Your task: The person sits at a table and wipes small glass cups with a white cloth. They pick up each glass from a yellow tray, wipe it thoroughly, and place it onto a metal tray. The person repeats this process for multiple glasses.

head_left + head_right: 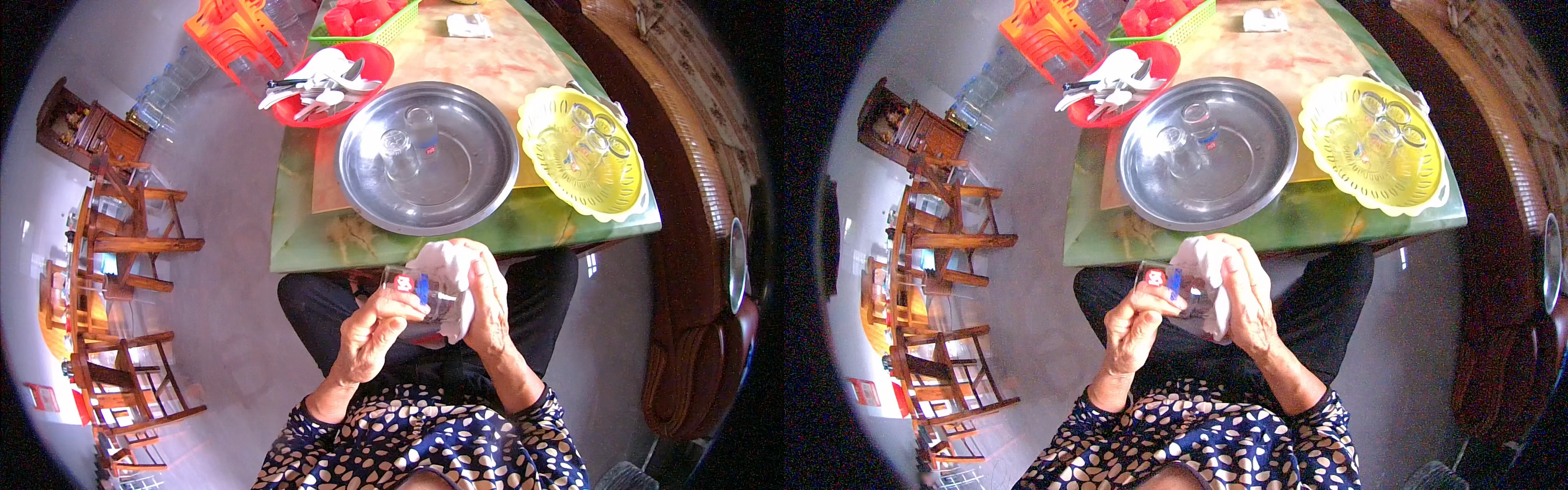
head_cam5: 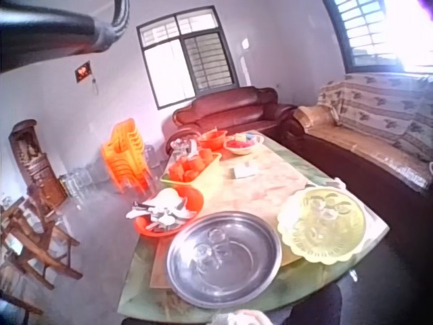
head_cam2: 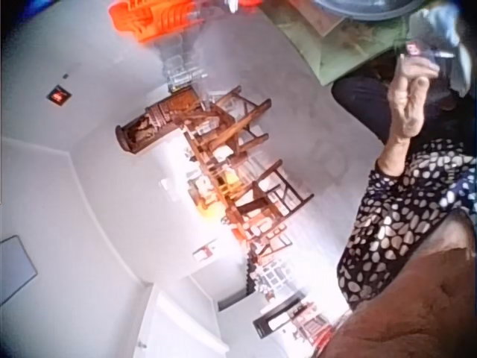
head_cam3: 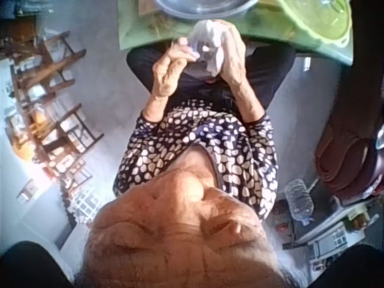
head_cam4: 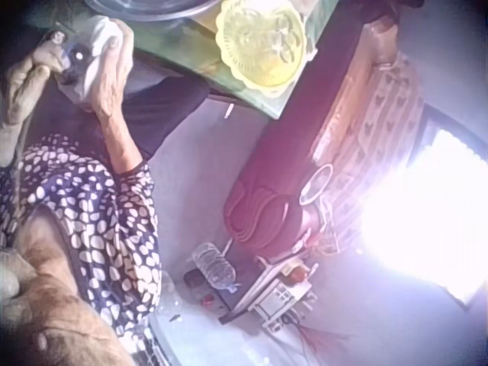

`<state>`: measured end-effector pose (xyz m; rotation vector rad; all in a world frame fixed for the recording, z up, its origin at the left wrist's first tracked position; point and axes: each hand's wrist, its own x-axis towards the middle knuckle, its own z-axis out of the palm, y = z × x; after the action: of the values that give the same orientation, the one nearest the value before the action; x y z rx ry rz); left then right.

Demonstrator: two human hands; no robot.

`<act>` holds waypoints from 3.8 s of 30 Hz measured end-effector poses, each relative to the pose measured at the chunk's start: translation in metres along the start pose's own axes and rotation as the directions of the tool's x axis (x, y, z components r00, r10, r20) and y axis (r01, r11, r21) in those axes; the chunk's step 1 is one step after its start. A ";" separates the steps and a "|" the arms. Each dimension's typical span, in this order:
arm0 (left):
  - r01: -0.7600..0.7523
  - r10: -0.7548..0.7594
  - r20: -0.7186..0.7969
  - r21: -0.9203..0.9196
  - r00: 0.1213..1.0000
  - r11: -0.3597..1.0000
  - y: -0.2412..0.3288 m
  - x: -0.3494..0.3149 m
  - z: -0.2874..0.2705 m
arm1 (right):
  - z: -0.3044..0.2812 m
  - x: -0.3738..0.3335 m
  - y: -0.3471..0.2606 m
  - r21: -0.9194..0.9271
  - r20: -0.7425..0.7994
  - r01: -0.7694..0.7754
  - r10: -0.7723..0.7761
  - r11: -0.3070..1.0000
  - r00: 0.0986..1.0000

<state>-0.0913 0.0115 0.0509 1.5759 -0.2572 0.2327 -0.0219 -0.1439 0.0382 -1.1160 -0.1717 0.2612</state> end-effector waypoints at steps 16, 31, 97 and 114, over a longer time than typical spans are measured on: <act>0.067 -0.241 -0.139 -0.723 0.961 0.688 -0.016 0.003 0.009 | 0.010 -0.005 0.018 0.406 0.076 0.175 -0.224 0.897 0.972; 0.112 -0.332 -0.147 -0.753 0.932 0.649 -0.017 0.000 0.015 | 0.010 0.013 0.015 0.351 -0.048 0.106 -0.095 0.930 0.994; 0.055 -0.095 0.339 0.126 0.936 0.990 -0.005 -0.009 0.001 | -0.011 0.027 -0.032 -0.313 0.684 0.459 -0.138 0.831 0.717; 0.159 -0.237 -0.105 -0.484 0.966 0.860 -0.018 -0.002 0.018 | -0.014 0.004 0.034 0.740 0.380 -0.473 0.283 0.478 0.881</act>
<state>-0.0877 -0.0064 0.0324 1.0776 -0.0161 0.1211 -0.0184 -0.1409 0.0019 -0.1436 0.0371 0.7856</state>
